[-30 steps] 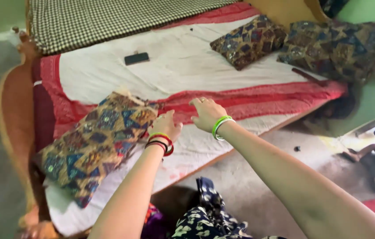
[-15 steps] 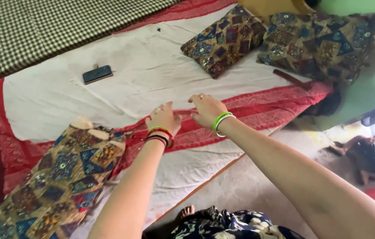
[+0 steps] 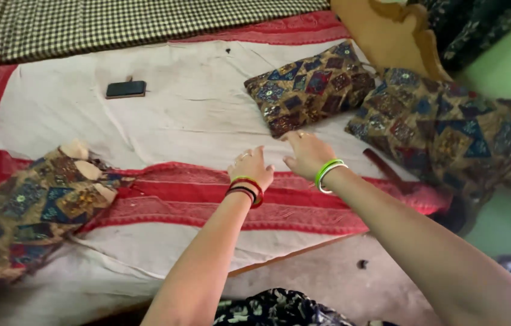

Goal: The person folds a pair of jeans and an orange cloth on a bed, then carries the cloth and a comb to a cooler. They return to the bed to fold a patterned pillowcase and place it at the head of the bed.

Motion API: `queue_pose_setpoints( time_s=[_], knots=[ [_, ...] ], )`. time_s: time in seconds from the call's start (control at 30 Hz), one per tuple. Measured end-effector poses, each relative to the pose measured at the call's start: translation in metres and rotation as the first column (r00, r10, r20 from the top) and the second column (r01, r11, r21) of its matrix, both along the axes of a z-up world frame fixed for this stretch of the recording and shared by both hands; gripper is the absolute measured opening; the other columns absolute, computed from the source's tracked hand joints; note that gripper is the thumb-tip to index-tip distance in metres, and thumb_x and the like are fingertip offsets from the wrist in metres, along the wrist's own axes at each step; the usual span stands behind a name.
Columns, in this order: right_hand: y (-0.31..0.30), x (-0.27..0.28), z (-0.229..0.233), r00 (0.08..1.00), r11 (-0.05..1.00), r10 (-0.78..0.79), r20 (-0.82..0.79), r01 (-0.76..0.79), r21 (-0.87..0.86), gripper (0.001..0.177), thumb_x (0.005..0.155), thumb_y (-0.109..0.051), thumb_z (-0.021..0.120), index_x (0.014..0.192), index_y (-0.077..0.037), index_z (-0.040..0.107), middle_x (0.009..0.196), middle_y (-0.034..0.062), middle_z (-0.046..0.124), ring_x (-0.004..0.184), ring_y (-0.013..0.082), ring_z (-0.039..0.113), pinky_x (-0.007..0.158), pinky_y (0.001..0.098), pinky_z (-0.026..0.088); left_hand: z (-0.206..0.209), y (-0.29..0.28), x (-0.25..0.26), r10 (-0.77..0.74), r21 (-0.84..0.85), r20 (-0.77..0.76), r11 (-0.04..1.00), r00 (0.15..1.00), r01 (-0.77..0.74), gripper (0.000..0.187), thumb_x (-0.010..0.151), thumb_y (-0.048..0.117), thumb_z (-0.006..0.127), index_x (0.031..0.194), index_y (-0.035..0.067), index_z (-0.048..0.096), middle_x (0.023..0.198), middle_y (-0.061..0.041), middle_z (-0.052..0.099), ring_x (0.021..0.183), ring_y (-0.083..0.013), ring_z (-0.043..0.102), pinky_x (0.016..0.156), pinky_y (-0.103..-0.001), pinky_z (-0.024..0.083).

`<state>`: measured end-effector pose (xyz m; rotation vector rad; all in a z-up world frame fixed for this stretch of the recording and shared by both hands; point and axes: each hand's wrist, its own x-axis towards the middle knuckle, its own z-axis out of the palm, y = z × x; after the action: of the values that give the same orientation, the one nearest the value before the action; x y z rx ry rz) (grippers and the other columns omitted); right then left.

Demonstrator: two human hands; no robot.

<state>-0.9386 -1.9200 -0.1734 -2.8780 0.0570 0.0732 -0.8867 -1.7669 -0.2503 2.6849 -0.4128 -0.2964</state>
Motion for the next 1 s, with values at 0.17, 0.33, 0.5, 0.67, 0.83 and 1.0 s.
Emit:
queue_pose_setpoints(
  time_s=[0.17,0.33,0.5,0.67,0.83,1.0],
  knots=[
    [-0.067,-0.003,-0.014,0.999,0.999,0.049,-0.008,-0.049,0.011,0.050,0.087,-0.034,0.070,0.132,-0.016,0.057,0.135,0.0145,0.061,0.126,0.0355,0.057,0.102,0.0488,0.048,-0.004,-0.052,-0.022,0.048,-0.006,0.001,0.999,0.999,-0.048,0.065,0.089,0.043,0.070,0.146,0.023,0.047,0.144,-0.008,0.055,0.137,-0.0315,0.049,0.107,-0.058,0.041],
    [-0.111,0.008,-0.027,0.997,0.997,0.071,0.031,-0.071,0.021,0.051,0.086,-0.034,0.071,0.132,-0.015,0.058,0.132,0.0175,0.062,0.126,0.0368,0.056,0.104,0.0482,0.046,-0.008,-0.084,-0.008,0.056,0.034,0.017,0.998,0.998,-0.057,0.065,0.089,0.044,0.070,0.146,0.023,0.047,0.143,-0.009,0.056,0.135,-0.0321,0.051,0.105,-0.058,0.043],
    [-0.147,0.013,-0.020,0.996,0.994,0.085,0.021,-0.086,0.071,0.048,0.088,-0.031,0.069,0.132,-0.014,0.058,0.132,0.0148,0.064,0.124,0.0345,0.060,0.102,0.0470,0.050,-0.003,-0.130,0.017,0.050,0.061,0.000,0.997,0.999,-0.050,0.064,0.090,0.046,0.068,0.146,0.023,0.048,0.138,-0.010,0.059,0.132,-0.0339,0.053,0.104,-0.059,0.044],
    [-0.203,0.032,-0.035,0.995,0.993,0.101,0.024,-0.102,0.060,0.051,0.085,-0.031,0.071,0.131,-0.014,0.058,0.134,0.0154,0.060,0.123,0.0361,0.058,0.098,0.0482,0.050,-0.006,-0.189,0.034,0.039,0.061,-0.032,0.997,0.999,-0.037,0.063,0.089,0.046,0.068,0.145,0.021,0.048,0.141,-0.010,0.058,0.134,-0.0334,0.052,0.105,-0.057,0.044],
    [-0.250,0.037,-0.039,0.999,0.998,0.039,0.023,-0.040,0.057,0.049,0.086,-0.032,0.071,0.130,-0.014,0.059,0.132,0.0171,0.061,0.122,0.0377,0.057,0.097,0.0493,0.050,-0.008,-0.234,0.035,-0.023,0.037,-0.016,0.999,1.000,0.023,0.062,0.090,0.046,0.067,0.145,0.022,0.048,0.144,-0.009,0.055,0.139,-0.0327,0.048,0.109,-0.057,0.040],
    [-0.287,0.052,-0.035,1.000,0.998,0.024,0.019,-0.025,0.057,0.046,0.086,-0.031,0.070,0.127,-0.012,0.061,0.123,0.0181,0.065,0.118,0.0378,0.060,0.097,0.0489,0.051,-0.013,-0.274,0.048,0.010,0.008,-0.090,1.000,0.996,-0.009,0.066,0.087,0.043,0.071,0.145,0.024,0.046,0.151,-0.010,0.047,0.142,-0.0348,0.040,0.110,-0.058,0.037]
  ],
)
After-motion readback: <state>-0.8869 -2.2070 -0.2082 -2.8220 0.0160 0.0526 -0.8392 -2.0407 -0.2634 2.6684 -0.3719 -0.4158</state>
